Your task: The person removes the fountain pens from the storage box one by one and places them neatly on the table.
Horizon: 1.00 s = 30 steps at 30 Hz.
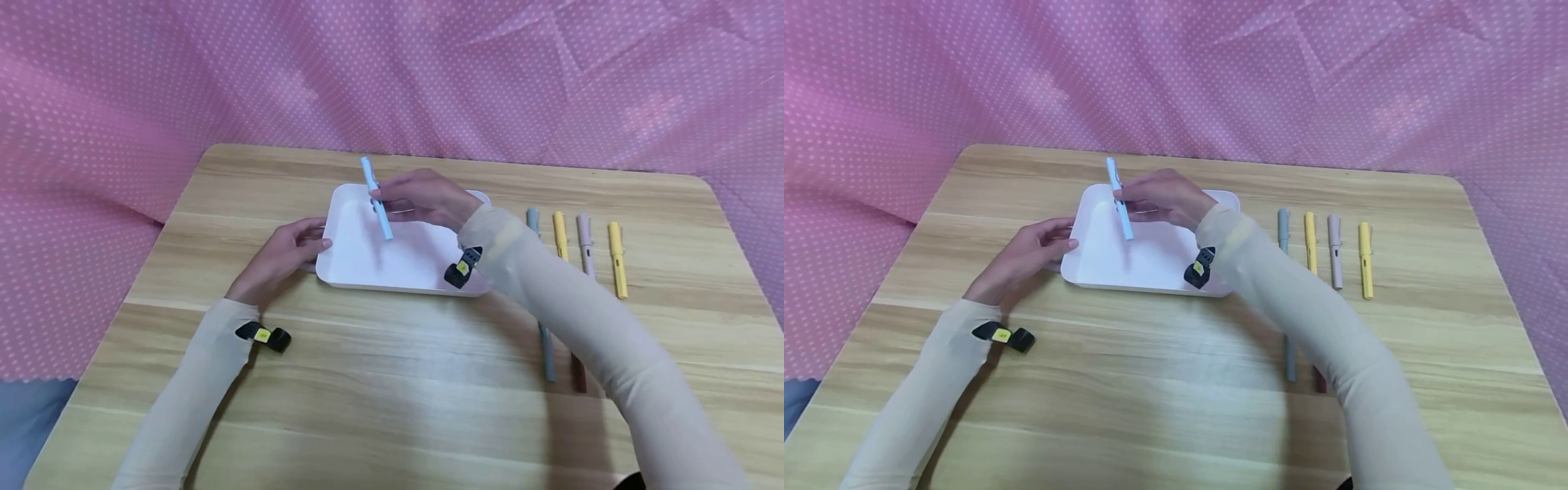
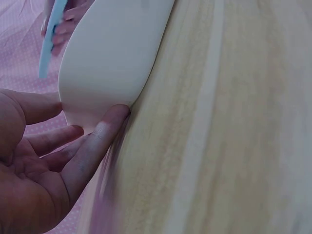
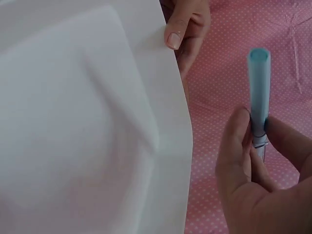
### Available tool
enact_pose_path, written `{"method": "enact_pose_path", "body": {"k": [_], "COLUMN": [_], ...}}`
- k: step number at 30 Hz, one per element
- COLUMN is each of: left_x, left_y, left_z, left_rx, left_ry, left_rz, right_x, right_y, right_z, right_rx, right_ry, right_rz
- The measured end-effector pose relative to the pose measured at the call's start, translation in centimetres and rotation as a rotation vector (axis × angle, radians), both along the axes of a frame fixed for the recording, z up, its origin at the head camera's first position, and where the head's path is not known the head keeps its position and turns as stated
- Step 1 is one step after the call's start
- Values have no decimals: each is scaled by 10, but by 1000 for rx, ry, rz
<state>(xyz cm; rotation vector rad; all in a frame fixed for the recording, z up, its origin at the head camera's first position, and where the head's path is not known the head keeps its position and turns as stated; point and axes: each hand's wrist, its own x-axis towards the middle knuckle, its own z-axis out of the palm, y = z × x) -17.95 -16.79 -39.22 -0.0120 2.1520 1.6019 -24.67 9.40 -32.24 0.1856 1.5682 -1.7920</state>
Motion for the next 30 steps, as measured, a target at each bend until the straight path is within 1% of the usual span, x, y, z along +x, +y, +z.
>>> {"method": "enact_pose_path", "body": {"k": [4, 8, 10, 16, 20, 23, 25, 30], "left_x": [1, 2, 2, 2, 3, 3, 5, 4], "left_y": [0, 1, 1, 1, 1, 1, 3, 3], "left_z": [1, 1, 0, -2, -1, 1, 8, 7], "left_rx": [17, 12, 11, 10, 8, 11, 5, -21], "left_ry": [-10, -6, 3, 35, 40, 26, 15, 32], "left_rz": [6, 7, 6, -3, -3, 0, -5, -17], "right_x": [4, 8, 10, 18, 24, 30, 34, 45], "right_y": [12, 24, 29, 51, 69, 84, 95, 123], "right_z": [6, 11, 13, 22, 26, 29, 30, 31], "right_rx": [-24, -47, -58, -58, -61, -53, -48, -42], "right_ry": [15, 21, 21, 62, 62, 74, 88, 126], "right_rz": [-22, -41, -55, -73, -88, -96, -100, -115]}}
